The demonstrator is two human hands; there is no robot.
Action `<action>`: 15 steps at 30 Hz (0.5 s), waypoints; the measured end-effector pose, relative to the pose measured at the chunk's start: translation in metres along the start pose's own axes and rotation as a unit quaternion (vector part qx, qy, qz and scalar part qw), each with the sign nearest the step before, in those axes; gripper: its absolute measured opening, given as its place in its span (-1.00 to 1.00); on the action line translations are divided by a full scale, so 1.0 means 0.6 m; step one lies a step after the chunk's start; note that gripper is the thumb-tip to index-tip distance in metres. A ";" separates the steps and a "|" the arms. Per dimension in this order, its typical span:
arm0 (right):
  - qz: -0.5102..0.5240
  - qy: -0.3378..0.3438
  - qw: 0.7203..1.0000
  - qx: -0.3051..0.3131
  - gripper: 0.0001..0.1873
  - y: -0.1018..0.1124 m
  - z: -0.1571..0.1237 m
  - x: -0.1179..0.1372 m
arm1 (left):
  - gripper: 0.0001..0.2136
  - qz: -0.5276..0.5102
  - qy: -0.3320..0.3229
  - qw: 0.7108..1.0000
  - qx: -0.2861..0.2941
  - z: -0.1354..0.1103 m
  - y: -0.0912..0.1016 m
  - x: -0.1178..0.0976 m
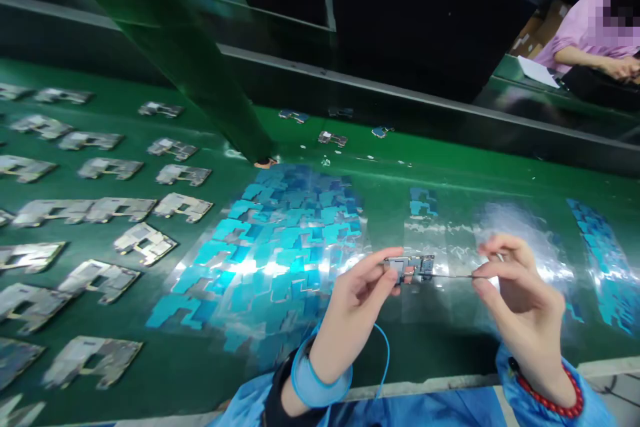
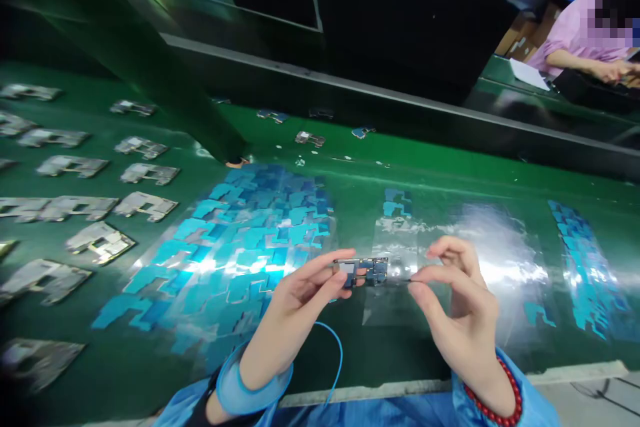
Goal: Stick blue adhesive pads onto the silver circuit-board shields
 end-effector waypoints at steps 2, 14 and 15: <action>0.076 -0.067 0.994 0.028 -0.91 -0.011 -0.002 -0.019 | -0.71 -0.050 0.022 0.998 0.009 0.000 -0.001 0.001; 0.201 -0.191 0.955 0.102 -0.92 -0.043 -0.003 -0.063 | -0.71 -0.117 0.055 0.992 0.000 -0.004 0.008 -0.007; 0.207 -0.192 0.953 0.107 -0.93 -0.043 -0.003 -0.062 | -0.72 -0.115 0.052 0.992 -0.003 -0.003 0.007 -0.009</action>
Point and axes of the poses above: each hand's wrist, its own z-axis towards the middle knuckle, its own y-axis out of the back of the hand, x = y × z, the point moved 3 cm from there along z, towards the middle knuckle, and after that the axes turned 6 degrees about -y, right-handed, at the moved point
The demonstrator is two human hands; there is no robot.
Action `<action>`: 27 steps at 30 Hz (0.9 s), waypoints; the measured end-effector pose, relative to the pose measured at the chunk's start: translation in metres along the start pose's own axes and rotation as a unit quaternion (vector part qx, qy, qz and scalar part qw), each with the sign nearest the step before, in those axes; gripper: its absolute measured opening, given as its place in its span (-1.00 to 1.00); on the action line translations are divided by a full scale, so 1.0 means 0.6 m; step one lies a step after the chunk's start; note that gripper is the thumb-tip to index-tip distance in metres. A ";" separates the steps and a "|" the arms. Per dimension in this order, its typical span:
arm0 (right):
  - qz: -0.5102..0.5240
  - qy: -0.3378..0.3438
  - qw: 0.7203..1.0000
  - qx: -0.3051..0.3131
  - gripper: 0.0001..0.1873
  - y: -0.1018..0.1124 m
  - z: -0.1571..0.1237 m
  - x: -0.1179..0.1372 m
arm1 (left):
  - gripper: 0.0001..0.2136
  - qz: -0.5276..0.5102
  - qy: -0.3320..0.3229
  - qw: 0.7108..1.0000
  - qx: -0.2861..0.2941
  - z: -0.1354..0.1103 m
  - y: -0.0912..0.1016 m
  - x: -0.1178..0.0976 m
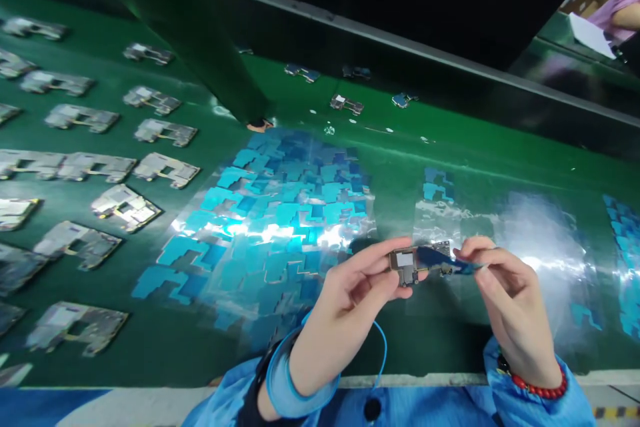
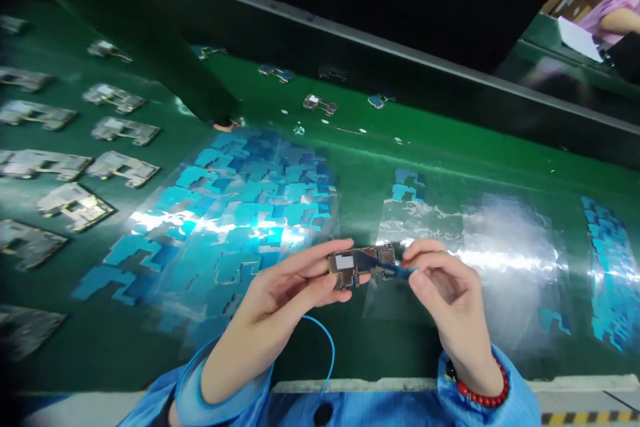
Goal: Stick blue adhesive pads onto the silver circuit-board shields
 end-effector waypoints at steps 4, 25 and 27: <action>0.008 -0.005 1.000 -0.016 -0.91 0.000 -0.002 -0.003 | -0.71 0.036 -0.010 0.999 -0.018 0.006 -0.003 -0.004; 0.006 -0.044 0.996 -0.084 -0.94 -0.020 0.002 -0.015 | -0.65 -0.048 -0.033 0.998 0.039 0.002 0.002 0.023; 0.003 -0.041 0.995 -0.088 -0.93 -0.021 0.001 -0.015 | -0.64 -0.050 -0.037 0.997 0.041 0.000 0.003 0.025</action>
Point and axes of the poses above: each hand's wrist, its own z-axis towards the middle knuckle, its own y-axis out of the back of the hand, x = y × z, the point moved 3 cm from there along z, towards the middle knuckle, and after that the axes turned 6 degrees about -y, right-handed, at the moved point
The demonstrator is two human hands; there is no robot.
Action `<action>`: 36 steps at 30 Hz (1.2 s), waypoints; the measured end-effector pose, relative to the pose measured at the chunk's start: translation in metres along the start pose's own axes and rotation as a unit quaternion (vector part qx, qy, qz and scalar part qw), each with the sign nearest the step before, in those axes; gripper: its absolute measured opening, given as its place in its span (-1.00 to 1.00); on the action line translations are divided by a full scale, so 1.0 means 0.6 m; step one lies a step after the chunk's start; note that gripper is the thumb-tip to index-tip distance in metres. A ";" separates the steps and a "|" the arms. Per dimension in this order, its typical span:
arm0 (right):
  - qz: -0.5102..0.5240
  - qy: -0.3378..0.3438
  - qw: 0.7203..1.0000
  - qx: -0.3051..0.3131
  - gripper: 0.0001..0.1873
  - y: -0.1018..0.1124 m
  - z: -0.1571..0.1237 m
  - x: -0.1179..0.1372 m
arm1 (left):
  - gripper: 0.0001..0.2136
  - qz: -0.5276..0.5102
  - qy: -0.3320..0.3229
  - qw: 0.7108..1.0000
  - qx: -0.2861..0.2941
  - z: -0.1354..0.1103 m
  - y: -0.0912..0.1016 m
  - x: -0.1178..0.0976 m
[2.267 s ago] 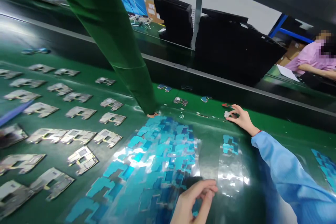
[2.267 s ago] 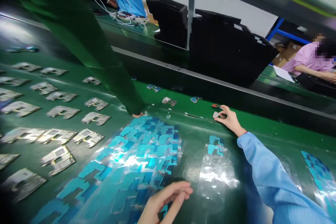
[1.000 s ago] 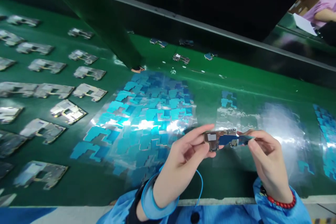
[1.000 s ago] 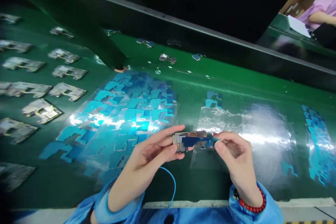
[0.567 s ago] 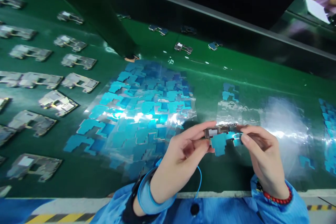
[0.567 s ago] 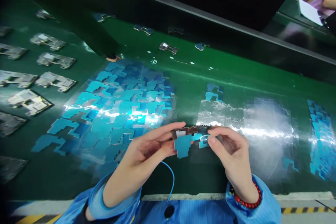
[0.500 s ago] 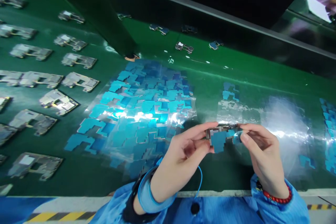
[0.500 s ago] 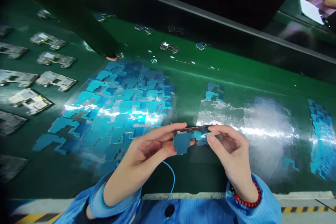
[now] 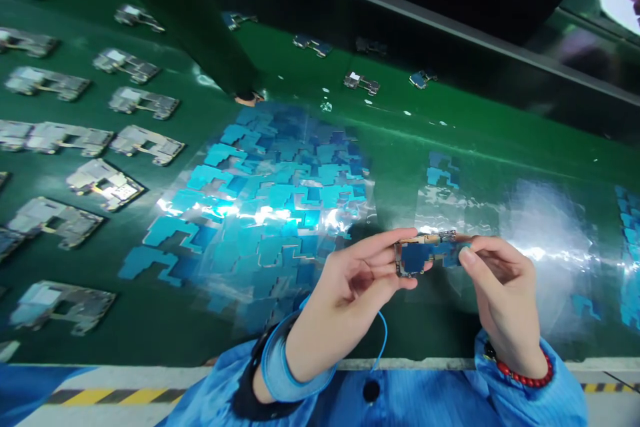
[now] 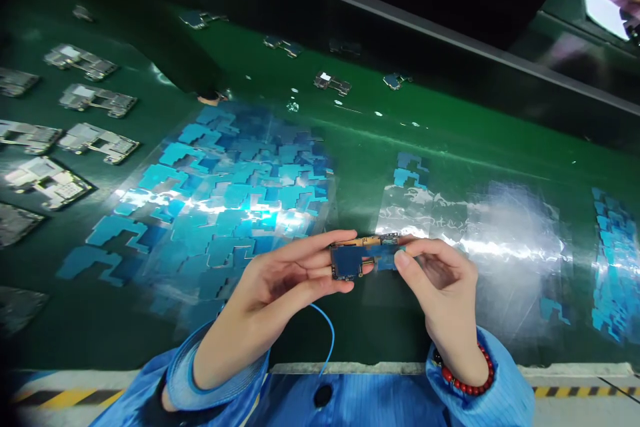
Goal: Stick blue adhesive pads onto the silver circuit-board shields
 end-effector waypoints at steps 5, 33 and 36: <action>-0.027 0.014 1.000 -0.006 -0.84 0.003 -0.004 -0.002 | -0.66 0.010 0.023 0.999 -0.048 -0.004 -0.014 -0.013; -0.040 0.040 0.998 -0.004 -0.76 -0.004 -0.007 0.001 | -0.69 0.050 0.053 0.992 -0.105 -0.003 -0.032 -0.032; -0.040 0.042 0.998 0.000 -0.75 -0.006 -0.007 0.003 | -0.69 0.049 0.050 0.992 -0.107 -0.004 -0.032 -0.032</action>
Point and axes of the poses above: each hand's wrist, its own z-axis towards the middle knuckle, its own y-axis out of the back of the hand, x = y × z, the point moved 3 cm from there along z, towards the middle knuckle, and after that the axes turned 6 degrees about -y, right-handed, at the moved point
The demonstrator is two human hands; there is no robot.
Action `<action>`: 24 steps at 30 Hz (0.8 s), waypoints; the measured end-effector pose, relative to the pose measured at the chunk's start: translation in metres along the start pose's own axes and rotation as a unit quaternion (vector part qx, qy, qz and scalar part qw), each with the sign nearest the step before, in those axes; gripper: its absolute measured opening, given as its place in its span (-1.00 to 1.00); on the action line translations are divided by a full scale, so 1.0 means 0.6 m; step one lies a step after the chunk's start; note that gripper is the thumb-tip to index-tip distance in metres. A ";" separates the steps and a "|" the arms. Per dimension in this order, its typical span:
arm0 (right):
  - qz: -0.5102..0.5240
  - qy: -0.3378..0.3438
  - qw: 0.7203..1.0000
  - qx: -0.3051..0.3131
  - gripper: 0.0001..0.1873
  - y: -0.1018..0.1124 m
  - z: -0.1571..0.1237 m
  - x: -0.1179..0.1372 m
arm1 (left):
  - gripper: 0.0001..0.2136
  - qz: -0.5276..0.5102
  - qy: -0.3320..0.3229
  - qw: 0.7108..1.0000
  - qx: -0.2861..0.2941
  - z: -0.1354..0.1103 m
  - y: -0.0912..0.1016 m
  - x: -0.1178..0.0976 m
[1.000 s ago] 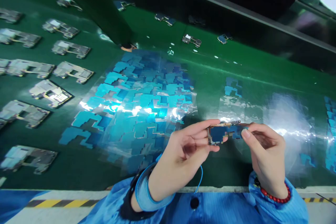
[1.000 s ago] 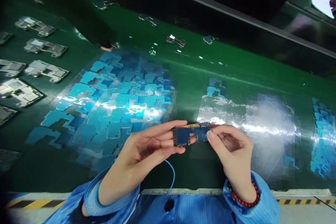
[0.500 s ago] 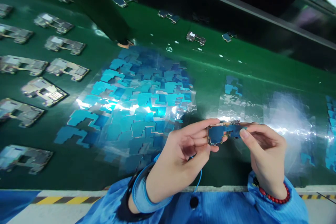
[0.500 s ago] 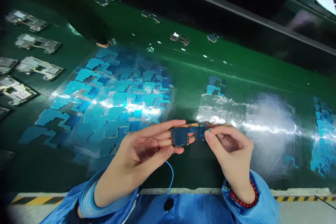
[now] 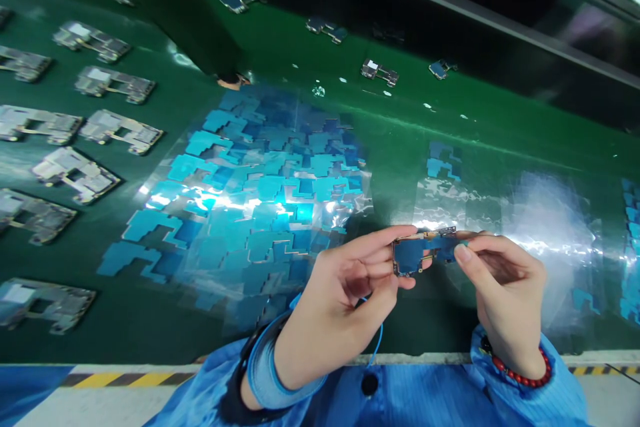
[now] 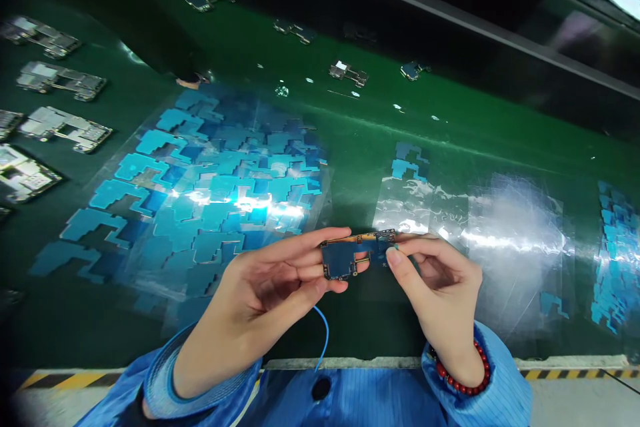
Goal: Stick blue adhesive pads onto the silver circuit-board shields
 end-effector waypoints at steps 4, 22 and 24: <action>-0.002 0.000 1.000 0.001 -0.76 0.000 0.002 0.002 | -0.69 0.000 0.001 1.000 -0.002 0.000 0.000 0.001; 0.005 0.008 1.000 -0.001 -0.75 -0.003 0.002 0.005 | -0.70 0.020 0.009 1.000 -0.002 0.000 -0.004 -0.001; 0.007 0.007 1.000 -0.002 -0.75 -0.003 0.003 0.005 | -0.72 0.012 0.014 1.000 -0.004 0.001 -0.004 -0.001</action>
Point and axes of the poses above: each hand's wrist, its own z-axis towards the middle knuckle, its own y-axis out of the back of the hand, x = y × z, the point moved 3 cm from there along z, towards the middle knuckle, and after that the axes turned 6 degrees about -y, right-handed, at the moved point
